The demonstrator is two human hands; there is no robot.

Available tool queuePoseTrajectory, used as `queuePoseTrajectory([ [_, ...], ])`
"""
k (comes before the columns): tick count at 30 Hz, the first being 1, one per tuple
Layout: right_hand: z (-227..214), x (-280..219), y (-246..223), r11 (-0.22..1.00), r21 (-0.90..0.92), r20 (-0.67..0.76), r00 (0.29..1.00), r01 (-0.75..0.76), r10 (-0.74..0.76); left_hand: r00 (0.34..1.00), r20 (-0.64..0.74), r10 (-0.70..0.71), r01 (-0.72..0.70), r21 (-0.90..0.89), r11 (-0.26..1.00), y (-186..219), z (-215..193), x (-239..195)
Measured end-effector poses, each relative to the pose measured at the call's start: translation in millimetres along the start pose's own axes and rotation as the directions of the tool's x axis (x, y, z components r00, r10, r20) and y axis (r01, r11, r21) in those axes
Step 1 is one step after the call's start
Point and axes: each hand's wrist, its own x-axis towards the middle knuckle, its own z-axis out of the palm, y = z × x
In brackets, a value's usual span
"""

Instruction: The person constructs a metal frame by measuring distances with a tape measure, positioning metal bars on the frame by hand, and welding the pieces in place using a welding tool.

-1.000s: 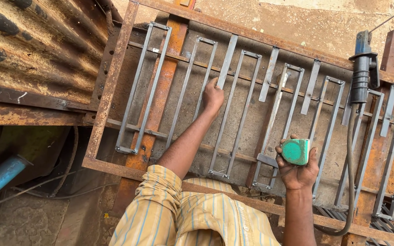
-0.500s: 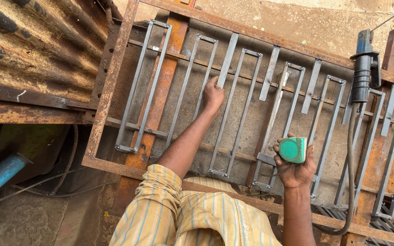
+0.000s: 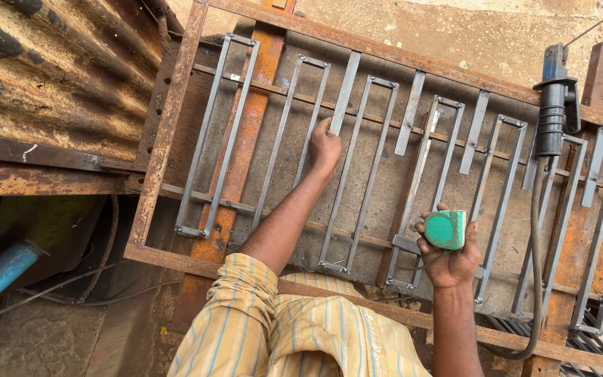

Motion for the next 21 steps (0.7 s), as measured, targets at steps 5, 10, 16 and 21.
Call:
queuePoseTrajectory([
  [5, 15.3, 9.1, 2.9, 0.998, 0.068, 0.032, 0.999, -0.015, 0.013, 0.997, -0.037, 0.073, -0.072, 0.024, 0.997, 13.8, -8.4, -9.2],
  [10, 62.1, 52.7, 12.0, 0.931, -0.341, -0.051, 0.991, -0.133, 0.123, 0.995, 0.065, -0.081, 0.085, -0.056, 0.995, 27.1, -17.6, -16.0],
  [16, 154.8, 123.1, 32.0, 0.139, -0.938, 0.299, 0.943, 0.319, -0.147, 1.000, 0.006, 0.027, -0.027, 0.233, 0.972, 39.2, -23.5, -12.9],
  [21, 190.6, 159.8, 57.9, -0.403, -0.773, 0.574, 0.811, 0.490, -0.114, 0.997, 0.072, -0.043, 0.020, 0.297, 0.955, 50.5, -32.0, -4.7],
])
